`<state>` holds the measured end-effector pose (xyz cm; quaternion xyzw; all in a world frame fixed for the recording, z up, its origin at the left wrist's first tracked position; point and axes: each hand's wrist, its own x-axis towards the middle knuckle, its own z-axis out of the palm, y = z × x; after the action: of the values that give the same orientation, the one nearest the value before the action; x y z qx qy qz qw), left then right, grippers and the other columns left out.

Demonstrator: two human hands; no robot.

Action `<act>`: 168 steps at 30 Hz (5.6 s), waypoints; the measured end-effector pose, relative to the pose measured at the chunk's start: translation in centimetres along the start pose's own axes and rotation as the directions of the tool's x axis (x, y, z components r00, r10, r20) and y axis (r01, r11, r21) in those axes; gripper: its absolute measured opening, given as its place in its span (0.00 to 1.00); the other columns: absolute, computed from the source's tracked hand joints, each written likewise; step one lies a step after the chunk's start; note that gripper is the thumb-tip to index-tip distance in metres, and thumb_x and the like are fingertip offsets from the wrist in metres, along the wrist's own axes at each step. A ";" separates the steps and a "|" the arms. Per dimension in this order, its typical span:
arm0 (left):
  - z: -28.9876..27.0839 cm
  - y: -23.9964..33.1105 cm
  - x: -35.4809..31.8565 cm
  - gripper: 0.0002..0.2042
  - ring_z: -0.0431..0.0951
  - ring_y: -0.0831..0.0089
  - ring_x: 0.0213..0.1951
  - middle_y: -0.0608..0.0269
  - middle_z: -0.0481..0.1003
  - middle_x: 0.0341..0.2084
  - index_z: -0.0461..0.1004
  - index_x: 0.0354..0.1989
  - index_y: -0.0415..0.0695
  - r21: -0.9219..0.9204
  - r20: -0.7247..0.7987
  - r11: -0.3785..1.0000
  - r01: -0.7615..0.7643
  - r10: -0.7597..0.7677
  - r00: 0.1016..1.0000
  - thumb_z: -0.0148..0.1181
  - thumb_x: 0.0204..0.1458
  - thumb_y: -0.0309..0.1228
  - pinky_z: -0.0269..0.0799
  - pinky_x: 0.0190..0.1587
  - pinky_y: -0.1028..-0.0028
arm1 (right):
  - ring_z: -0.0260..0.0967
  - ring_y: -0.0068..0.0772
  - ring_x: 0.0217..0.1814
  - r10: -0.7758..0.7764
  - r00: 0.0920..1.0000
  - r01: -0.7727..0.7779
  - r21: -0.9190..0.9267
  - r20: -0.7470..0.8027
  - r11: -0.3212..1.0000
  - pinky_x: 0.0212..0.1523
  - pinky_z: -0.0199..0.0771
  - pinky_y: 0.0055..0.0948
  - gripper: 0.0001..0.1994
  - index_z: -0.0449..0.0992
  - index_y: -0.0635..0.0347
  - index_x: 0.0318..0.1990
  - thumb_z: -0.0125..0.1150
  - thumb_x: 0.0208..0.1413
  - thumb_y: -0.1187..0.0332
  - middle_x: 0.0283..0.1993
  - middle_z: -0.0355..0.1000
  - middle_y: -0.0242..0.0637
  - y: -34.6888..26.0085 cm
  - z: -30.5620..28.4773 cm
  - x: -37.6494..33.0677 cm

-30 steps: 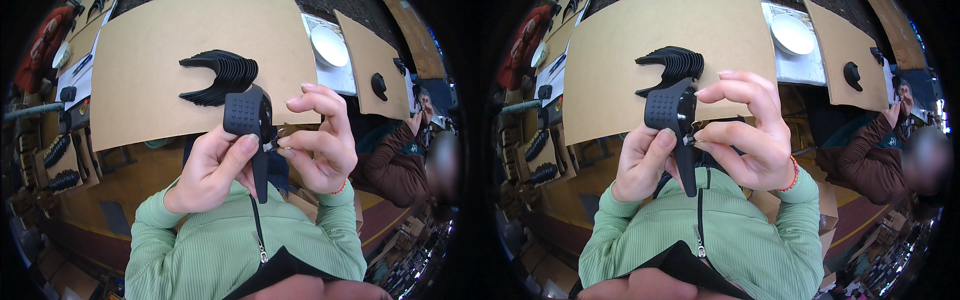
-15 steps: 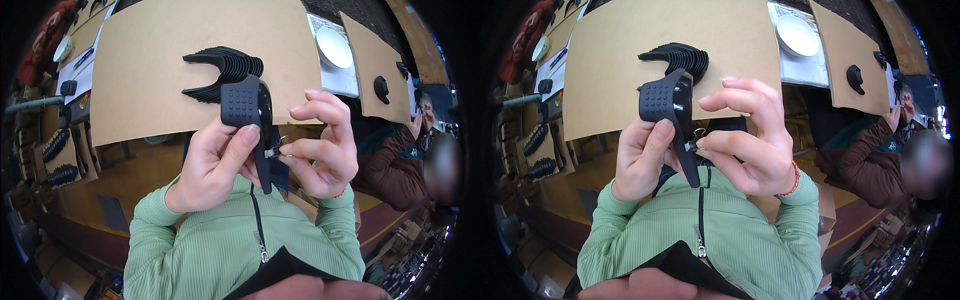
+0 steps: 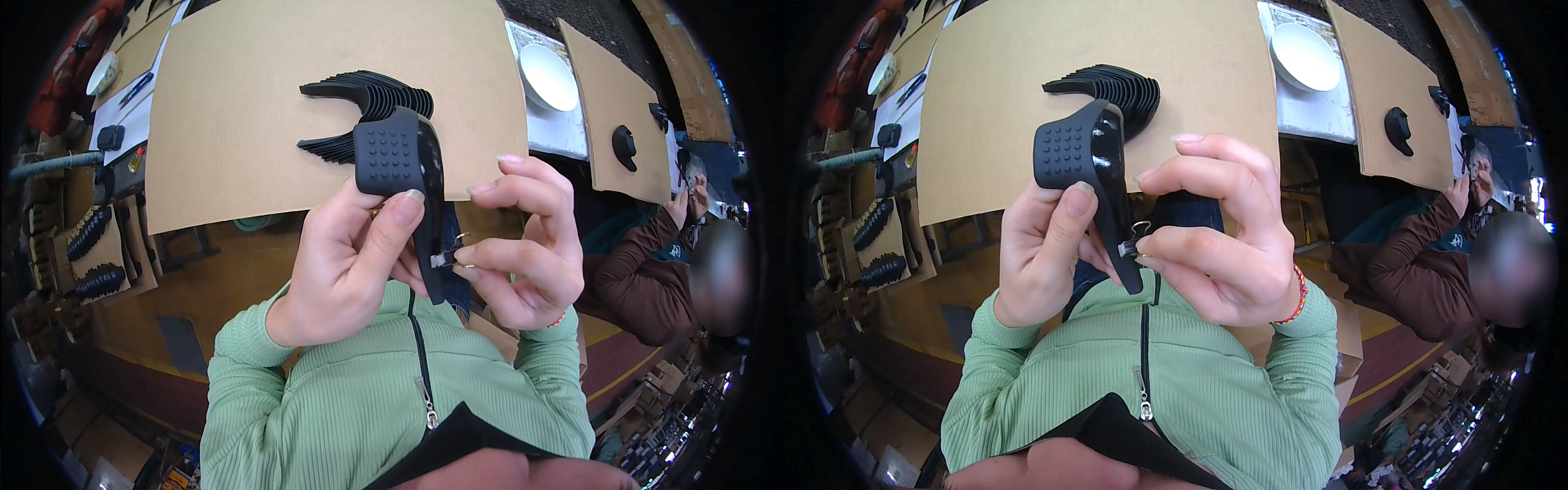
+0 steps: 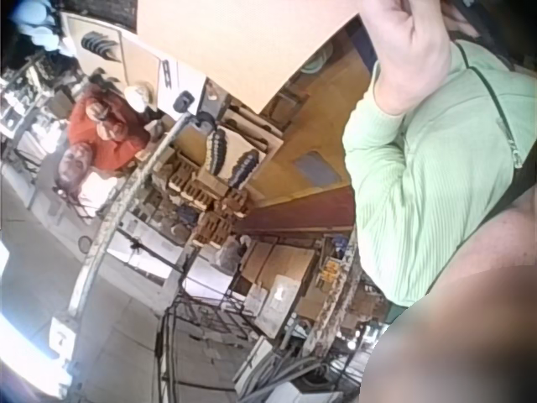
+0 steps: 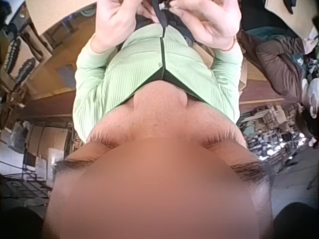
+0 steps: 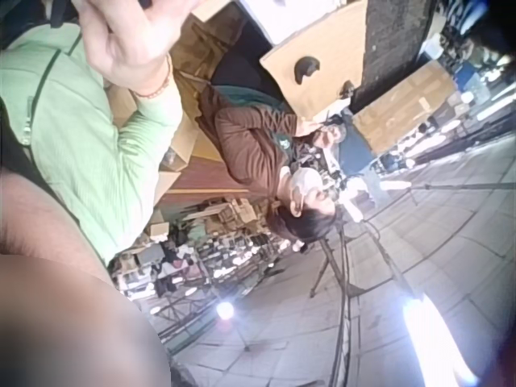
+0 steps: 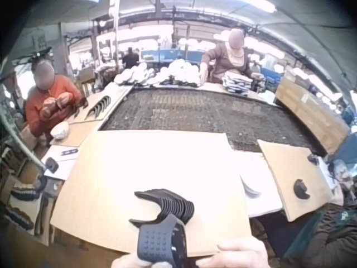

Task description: The person repeatedly picks up black curved plastic parts from a cardboard sheet, applies a small white substance from a bowl to a specific spot on each part, and places the treated parts back on the sheet. The person also moves a cardboard sheet and retrieves more parts from a box during the process.

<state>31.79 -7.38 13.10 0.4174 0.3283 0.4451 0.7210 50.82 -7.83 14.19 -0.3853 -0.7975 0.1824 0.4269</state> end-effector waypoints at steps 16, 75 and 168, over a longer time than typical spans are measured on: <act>0.0 0.7 -0.1 0.11 0.76 0.79 0.21 0.61 0.73 0.25 0.64 0.46 0.36 0.056 0.034 0.997 0.049 -0.051 0.998 0.43 0.63 0.31 0.74 0.23 0.82 | 0.62 0.48 0.54 -0.070 0.983 0.078 0.043 -0.167 0.996 0.54 0.62 0.41 0.12 0.79 0.57 0.30 0.68 0.31 0.75 0.48 0.69 0.46 2.1 0.6 1.0; 0.1 0.3 0.3 0.10 0.75 0.80 0.21 0.63 0.73 0.25 0.64 0.45 0.37 0.025 -0.067 1.000 0.005 -0.003 0.998 0.44 0.63 0.31 0.72 0.21 0.83 | 0.60 0.51 0.56 -0.088 0.990 0.094 -0.045 0.108 0.995 0.54 0.59 0.45 0.12 0.78 0.55 0.28 0.64 0.28 0.72 0.43 0.69 0.46 0.2 -0.1 -0.5; -12.1 0.0 28.6 0.33 0.66 0.86 0.19 0.75 0.66 0.17 0.68 0.55 0.35 0.974 0.057 0.217 -0.070 0.064 0.996 0.72 0.40 0.36 0.65 0.25 0.82 | 0.64 0.19 0.36 0.501 0.753 0.015 0.773 -0.426 0.635 0.37 0.67 0.19 0.05 0.75 0.66 0.35 0.58 0.51 0.83 0.37 0.66 0.33 8.7 0.1 -2.1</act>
<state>32.70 22.52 4.94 0.7909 0.5143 0.1722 0.2835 55.47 -3.92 7.64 -0.3272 -0.4085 0.4132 0.7453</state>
